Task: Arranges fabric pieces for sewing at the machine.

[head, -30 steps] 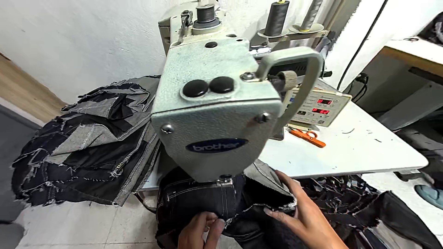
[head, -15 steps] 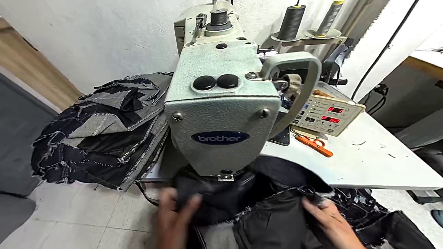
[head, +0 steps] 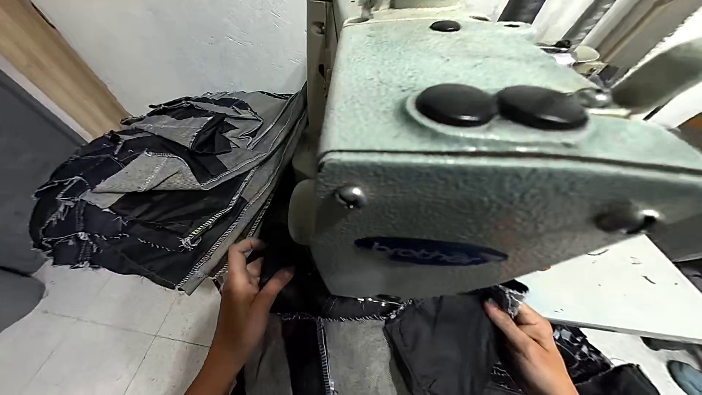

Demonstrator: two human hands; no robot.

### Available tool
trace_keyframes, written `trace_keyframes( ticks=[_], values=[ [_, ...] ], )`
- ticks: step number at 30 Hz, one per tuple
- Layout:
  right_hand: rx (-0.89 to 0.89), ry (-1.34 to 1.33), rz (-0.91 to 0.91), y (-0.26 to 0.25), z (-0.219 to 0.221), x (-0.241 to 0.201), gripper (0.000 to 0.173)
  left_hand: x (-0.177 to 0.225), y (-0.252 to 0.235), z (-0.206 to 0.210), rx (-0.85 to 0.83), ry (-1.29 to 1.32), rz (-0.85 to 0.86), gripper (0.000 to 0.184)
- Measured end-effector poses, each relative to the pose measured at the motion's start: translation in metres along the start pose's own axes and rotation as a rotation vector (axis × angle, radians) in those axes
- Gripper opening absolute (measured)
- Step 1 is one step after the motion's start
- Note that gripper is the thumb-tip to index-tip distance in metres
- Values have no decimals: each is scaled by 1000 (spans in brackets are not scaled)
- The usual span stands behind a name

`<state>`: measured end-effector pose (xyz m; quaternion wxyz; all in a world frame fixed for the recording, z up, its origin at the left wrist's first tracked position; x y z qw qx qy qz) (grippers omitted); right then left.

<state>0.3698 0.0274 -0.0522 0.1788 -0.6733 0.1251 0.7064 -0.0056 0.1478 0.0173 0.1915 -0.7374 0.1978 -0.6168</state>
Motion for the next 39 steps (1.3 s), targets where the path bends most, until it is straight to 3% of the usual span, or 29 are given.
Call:
trace_keyframes(
  ticks=[5,16,19,20,21,23,27,30,33,36,39],
  values=[
    [-114,51,-71,-12,14,-7,17,-10,16,-15,38,-53,-40,50],
    [-220,100,-41,-2,16,-18,21,-9,21,-17,31,3,-65,54],
    [-139,235,-22,1,11,-23,13,-3,23,-22,-31,-229,-103,63],
    [-70,359,-48,3,7,-28,18,3,24,-24,-57,-374,-74,67],
    [-11,515,-84,5,4,-35,36,11,24,-24,-78,-489,-13,72],
    [73,748,-111,14,5,-54,53,28,24,-23,-109,-654,176,69],
    [10,613,103,36,32,-73,58,60,32,-2,-262,-668,337,27],
    [57,594,130,30,48,-48,85,59,42,22,-478,-524,233,27],
    [54,592,258,9,69,-18,96,54,49,37,-537,-452,163,34],
    [-86,510,457,-5,98,1,89,52,53,45,-576,-406,92,40],
    [-110,410,558,-11,113,20,67,52,54,53,-606,-404,77,42]
  ],
)
Point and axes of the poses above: each hand's wrist, its own y-axis away from the middle knuckle, its own z-axis out of the palm, x = y × z, the point moved 7 cm from there along -y, towards the middle knuckle, and after that the axes turned 14 degrees about z, right-handed, at the moved point
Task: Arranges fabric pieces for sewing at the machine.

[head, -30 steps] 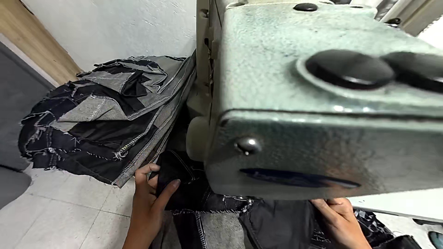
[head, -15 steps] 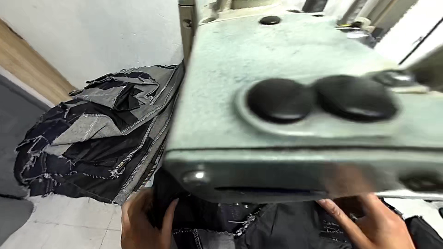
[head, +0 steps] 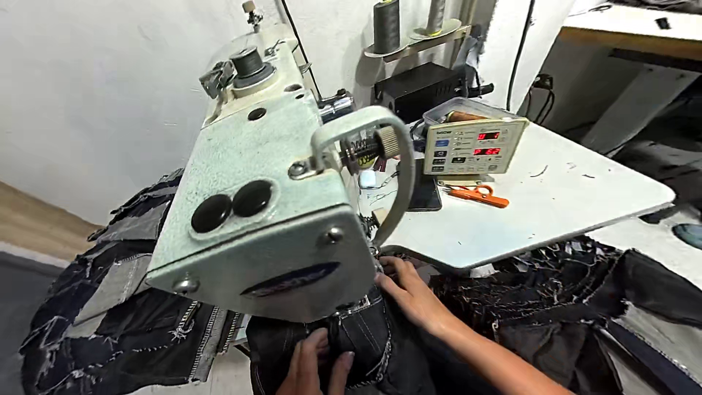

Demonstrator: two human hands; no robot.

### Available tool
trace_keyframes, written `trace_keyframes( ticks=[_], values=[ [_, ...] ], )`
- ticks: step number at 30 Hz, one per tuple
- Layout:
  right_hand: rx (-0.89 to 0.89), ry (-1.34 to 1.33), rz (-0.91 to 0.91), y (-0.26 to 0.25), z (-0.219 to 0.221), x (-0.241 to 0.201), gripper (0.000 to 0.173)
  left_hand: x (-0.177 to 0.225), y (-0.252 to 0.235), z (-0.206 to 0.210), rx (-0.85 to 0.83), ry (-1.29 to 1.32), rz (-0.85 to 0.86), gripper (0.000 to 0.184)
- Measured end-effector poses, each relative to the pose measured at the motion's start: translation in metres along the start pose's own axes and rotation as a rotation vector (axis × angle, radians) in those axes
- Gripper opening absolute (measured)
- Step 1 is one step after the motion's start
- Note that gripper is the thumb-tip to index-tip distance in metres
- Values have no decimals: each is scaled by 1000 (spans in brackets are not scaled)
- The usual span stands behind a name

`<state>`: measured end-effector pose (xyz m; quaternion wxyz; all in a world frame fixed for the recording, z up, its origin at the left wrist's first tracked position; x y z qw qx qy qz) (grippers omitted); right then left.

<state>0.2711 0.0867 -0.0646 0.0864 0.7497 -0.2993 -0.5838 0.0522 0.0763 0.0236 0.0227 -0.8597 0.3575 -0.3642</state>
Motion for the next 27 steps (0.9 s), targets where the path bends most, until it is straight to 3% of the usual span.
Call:
trace_keyframes(
  ticks=[4,8,11,13,16,19,21,24,27],
  values=[
    [-196,-257,126,4,14,-2,52,10,-8,7,-13,-141,4,46],
    [-370,-522,194,14,25,-13,39,14,-20,15,-23,-220,-122,57],
    [-450,-684,183,8,31,-14,29,13,-19,19,97,-171,-165,52],
    [-468,-829,246,9,42,-8,32,12,-15,21,183,-144,-147,43],
    [-328,-871,307,19,49,1,36,9,-14,20,256,-64,-102,32],
    [-98,-726,222,22,39,11,30,-8,-6,21,336,295,-123,16],
    [48,-584,40,19,11,16,27,-16,-3,20,376,524,-132,13],
    [232,-123,-437,18,-52,9,36,-26,0,15,425,644,-165,17],
    [288,16,-474,18,-97,18,37,-49,1,-1,488,684,-196,20]
  ],
)
Point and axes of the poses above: each hand's wrist, its own y-axis away from the middle knuckle, its own z-axis out of the palm, x = y × z, the point moved 7 cm from there along -y, towards the middle knuckle, and after that the axes turned 14 degrees about z, right-handed, at the moved point
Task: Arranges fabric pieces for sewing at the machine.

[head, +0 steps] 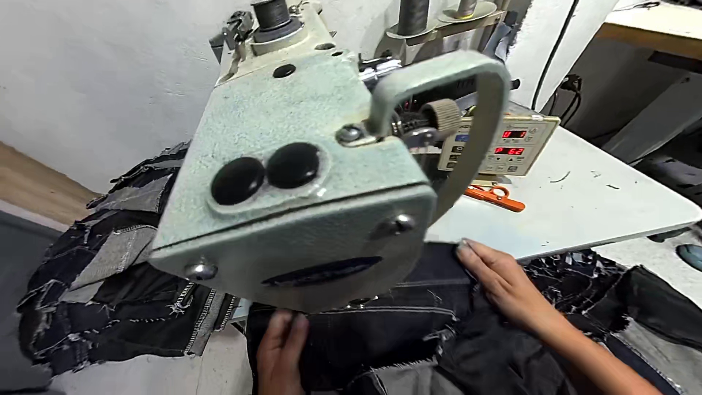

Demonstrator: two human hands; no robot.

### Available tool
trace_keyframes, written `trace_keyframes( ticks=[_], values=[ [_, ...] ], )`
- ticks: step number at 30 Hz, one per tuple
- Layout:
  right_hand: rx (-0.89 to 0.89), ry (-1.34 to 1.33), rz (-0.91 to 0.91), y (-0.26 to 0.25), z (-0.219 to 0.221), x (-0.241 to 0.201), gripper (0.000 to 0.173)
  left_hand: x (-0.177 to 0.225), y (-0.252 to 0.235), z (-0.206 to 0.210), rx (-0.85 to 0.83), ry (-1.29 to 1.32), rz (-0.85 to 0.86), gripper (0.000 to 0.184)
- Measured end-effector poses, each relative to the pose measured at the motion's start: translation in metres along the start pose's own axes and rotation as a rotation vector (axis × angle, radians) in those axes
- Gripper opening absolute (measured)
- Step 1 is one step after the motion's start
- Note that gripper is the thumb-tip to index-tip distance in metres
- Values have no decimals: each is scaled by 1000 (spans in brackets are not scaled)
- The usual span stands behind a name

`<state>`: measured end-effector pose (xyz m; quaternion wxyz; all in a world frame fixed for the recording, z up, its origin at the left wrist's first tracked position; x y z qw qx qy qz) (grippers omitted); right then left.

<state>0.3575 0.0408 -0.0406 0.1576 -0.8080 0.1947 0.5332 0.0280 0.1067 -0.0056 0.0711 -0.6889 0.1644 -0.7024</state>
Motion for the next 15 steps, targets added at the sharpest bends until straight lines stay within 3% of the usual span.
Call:
trace_keyframes(
  ticks=[4,9,12,15],
  values=[
    [-11,43,-40,3,15,4,41,-4,-4,-21,31,-27,4,22],
    [112,168,-420,-7,72,-86,36,-9,-11,-82,193,66,2,31],
    [42,235,-432,-9,83,-102,24,-15,7,-93,270,88,-61,34],
    [24,280,-432,-15,77,-103,24,-22,16,-86,297,120,-79,33]
  ],
)
Point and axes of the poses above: each hand's wrist, its own y-axis away from the middle knuckle, its own z-axis out of the palm, x = y × z, the point moved 7 cm from there along -y, towards the middle knuckle, and after that the axes turned 14 degrees about z, right-handed, at the moved point
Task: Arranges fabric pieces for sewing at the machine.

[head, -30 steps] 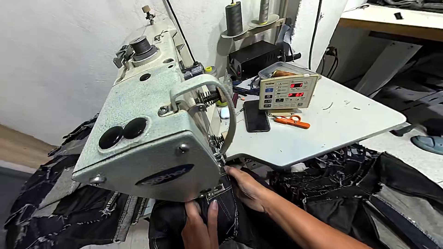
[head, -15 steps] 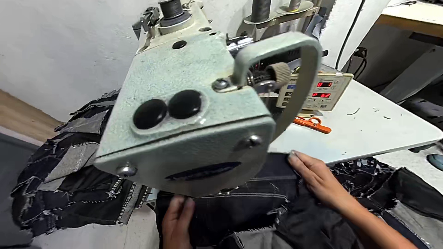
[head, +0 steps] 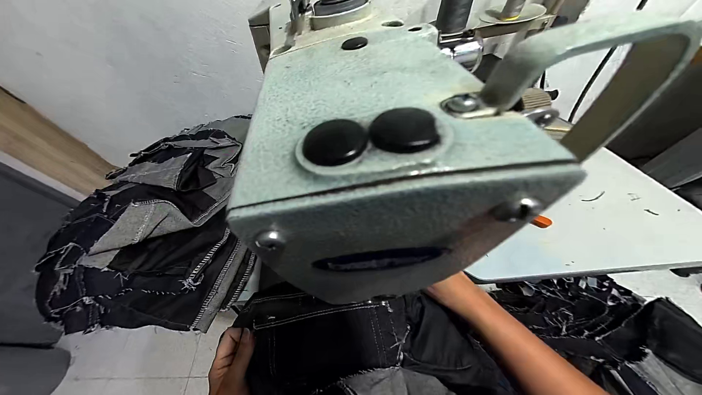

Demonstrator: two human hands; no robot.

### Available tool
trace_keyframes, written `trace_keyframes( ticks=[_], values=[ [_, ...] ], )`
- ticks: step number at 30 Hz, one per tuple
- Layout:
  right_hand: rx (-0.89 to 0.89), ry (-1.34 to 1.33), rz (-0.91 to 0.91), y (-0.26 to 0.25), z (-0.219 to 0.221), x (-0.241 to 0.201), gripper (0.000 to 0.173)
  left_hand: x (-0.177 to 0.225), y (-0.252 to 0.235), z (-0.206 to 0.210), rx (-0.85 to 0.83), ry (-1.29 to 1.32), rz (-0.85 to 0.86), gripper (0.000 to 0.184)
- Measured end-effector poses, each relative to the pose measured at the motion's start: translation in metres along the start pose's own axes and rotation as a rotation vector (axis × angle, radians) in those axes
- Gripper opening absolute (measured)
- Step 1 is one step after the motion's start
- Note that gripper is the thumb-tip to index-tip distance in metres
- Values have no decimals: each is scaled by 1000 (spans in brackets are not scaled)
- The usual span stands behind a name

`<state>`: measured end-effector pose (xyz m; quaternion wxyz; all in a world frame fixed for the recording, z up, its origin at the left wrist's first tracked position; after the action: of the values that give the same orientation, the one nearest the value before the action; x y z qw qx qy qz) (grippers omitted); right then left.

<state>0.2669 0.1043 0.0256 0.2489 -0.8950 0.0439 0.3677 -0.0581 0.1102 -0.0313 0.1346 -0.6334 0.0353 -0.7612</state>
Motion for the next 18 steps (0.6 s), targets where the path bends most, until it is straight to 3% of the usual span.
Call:
trace_keyframes(
  ticks=[18],
  values=[
    [-2,-35,-20,3,-13,0,26,1,-8,2,-136,26,70,34]
  ],
)
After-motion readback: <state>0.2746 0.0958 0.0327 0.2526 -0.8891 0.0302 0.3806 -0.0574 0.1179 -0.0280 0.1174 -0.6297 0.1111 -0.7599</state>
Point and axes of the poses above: each hand's wrist, its own y-axis away from the middle knuckle, its own z-axis out of the palm, x = y × z, the point moved 7 cm from there along -y, towards the middle knuckle, and after that the axes turned 14 degrees about z, right-handed, at the moved point
